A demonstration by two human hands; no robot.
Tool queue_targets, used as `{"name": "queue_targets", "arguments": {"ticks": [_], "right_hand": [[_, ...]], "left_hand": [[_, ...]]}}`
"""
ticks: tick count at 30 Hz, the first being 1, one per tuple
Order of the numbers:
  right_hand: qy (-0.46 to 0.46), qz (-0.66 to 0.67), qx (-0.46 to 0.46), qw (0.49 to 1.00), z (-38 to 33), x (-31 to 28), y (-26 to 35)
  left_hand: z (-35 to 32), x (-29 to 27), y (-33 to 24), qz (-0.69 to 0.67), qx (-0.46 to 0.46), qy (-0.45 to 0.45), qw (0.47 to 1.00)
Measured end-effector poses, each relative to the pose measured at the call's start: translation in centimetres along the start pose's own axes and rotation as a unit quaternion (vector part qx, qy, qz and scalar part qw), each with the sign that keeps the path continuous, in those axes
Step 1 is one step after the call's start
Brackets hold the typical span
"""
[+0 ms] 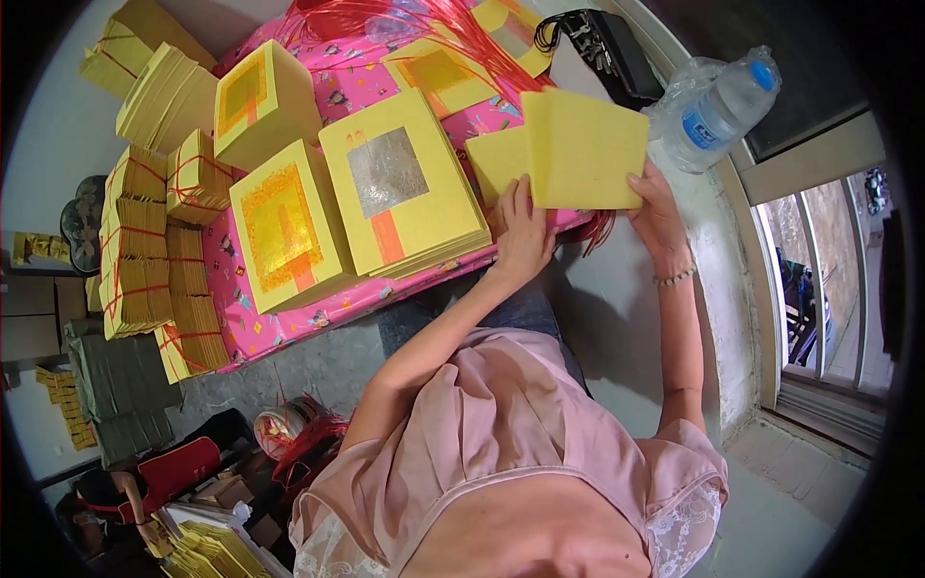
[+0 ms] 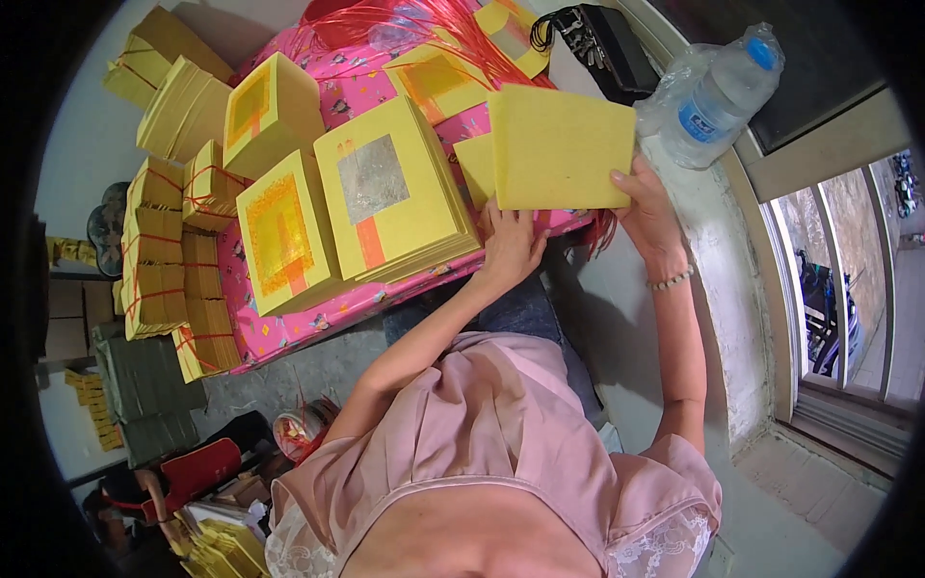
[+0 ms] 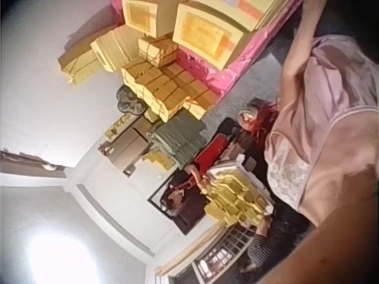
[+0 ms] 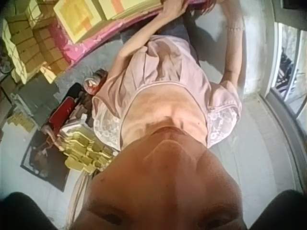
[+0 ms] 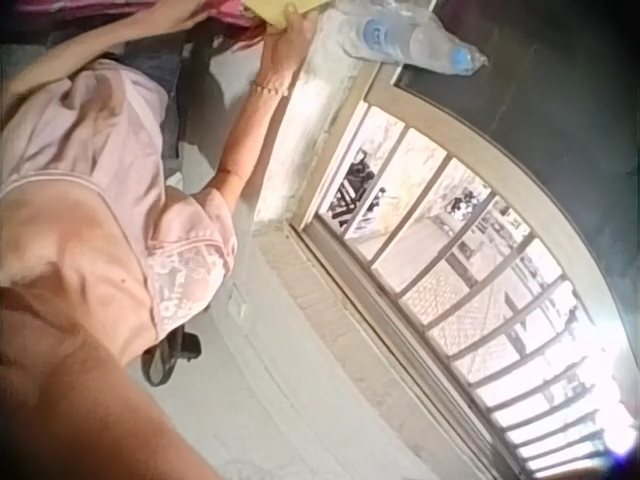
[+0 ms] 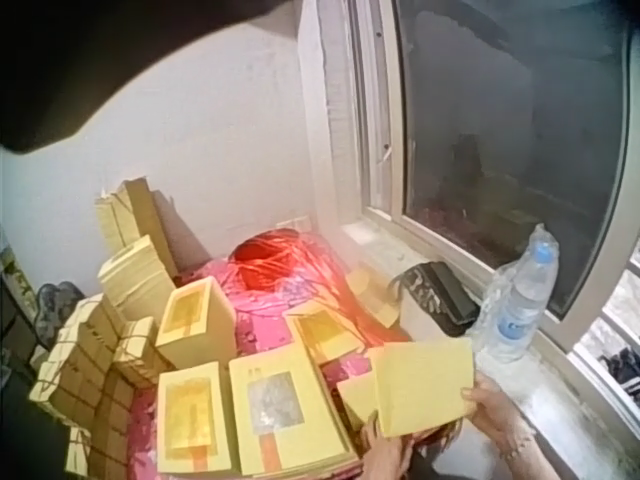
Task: Counting, stacking, and bundling stacks of yellow joss paper using red string.
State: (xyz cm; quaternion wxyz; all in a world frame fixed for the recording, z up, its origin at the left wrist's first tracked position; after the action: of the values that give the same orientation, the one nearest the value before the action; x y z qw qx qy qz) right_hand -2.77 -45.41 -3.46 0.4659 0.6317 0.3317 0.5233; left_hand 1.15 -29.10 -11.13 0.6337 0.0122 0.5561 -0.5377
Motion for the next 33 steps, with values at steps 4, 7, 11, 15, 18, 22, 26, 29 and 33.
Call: {"name": "queue_targets", "arguments": {"ticks": [4,7,11,15,18,22,26,29,33], "right_hand": [[-0.011,-0.023,0.035,0.999,3.0,-0.7,-4.1],[-0.021,-0.032,0.064,0.997,5.4,-1.5,-7.7],[-0.021,-0.161,0.064,0.985,8.3,-2.4,-10.9],[-0.036,-0.234,0.096,0.967,9.2,-3.5,-13.0],[-0.050,-0.317,0.064,0.945,9.3,-3.8,-12.7],[-0.055,-0.383,0.054,0.921,9.1,-3.5,-12.3],[-0.062,-0.410,0.032,0.909,8.8,-3.0,-11.6],[-0.051,-0.366,0.032,0.929,8.6,-2.8,-11.5],[-0.012,-0.349,0.023,0.937,8.7,-2.0,-11.4]], "left_hand": [[0.6,1.2,1.4,0.042,-0.010,0.019,0.999],[0.5,1.6,1.4,0.051,-0.014,0.021,0.998],[0.2,1.8,1.6,0.048,-0.034,0.043,0.997],[0.2,1.6,1.6,0.060,-0.026,0.039,0.997],[0.1,1.4,1.4,0.070,-0.012,0.029,0.997],[-0.4,1.4,1.6,0.037,-0.028,0.039,0.998],[-0.9,1.7,1.6,0.021,-0.042,0.052,0.998],[-1.0,1.6,1.6,0.025,-0.050,0.037,0.998],[-1.1,1.6,1.7,0.024,-0.058,0.047,0.997]]}}
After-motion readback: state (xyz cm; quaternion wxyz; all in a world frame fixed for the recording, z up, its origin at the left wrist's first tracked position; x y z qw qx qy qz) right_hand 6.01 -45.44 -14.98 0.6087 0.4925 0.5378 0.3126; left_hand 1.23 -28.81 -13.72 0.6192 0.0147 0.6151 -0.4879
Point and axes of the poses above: each hand's wrist, its own z-axis towards the middle knuckle, its own x-axis out of the palm, y = z × x, the point moved 8 cm from there along z, towards the middle knuckle, and after that the axes turned 5 degrees about -z, right-handed, at the moved point
